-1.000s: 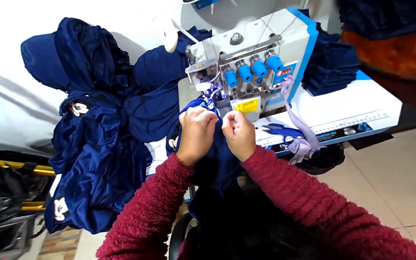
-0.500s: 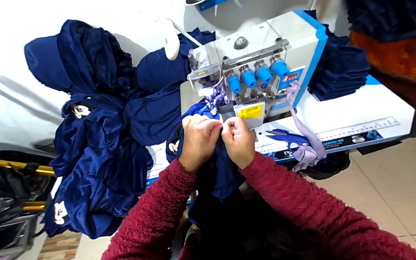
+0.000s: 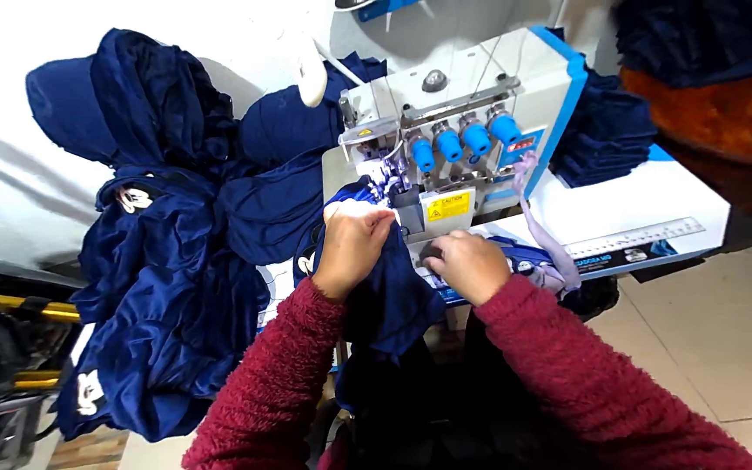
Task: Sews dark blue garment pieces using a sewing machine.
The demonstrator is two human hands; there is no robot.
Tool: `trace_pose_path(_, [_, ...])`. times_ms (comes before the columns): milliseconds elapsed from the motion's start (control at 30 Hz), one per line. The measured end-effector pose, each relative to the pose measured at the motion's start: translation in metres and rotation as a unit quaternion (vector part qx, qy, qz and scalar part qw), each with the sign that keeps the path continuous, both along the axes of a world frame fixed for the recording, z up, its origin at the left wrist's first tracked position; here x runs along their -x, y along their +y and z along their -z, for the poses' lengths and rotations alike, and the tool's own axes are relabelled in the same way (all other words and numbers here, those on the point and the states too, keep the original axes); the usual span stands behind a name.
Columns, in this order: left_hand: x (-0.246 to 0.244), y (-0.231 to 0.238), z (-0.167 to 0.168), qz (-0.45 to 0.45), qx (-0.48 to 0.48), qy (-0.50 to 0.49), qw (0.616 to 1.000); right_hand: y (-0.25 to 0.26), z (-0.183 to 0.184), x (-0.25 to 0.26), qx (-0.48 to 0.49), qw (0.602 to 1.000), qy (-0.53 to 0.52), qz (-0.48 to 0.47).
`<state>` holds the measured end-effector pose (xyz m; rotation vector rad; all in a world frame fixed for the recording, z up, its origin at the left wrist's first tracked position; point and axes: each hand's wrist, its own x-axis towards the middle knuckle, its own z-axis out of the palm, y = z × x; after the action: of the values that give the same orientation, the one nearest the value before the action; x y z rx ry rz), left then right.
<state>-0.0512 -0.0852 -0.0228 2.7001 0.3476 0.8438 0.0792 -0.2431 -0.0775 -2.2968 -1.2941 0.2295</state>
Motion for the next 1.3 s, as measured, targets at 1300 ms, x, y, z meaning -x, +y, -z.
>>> trace_pose_path(1300, [0.137, -0.01, 0.042, -0.284, 0.146, -0.135, 0.938, -0.009, 0.015, -0.003, -0.28, 0.957, -0.052, 0.047])
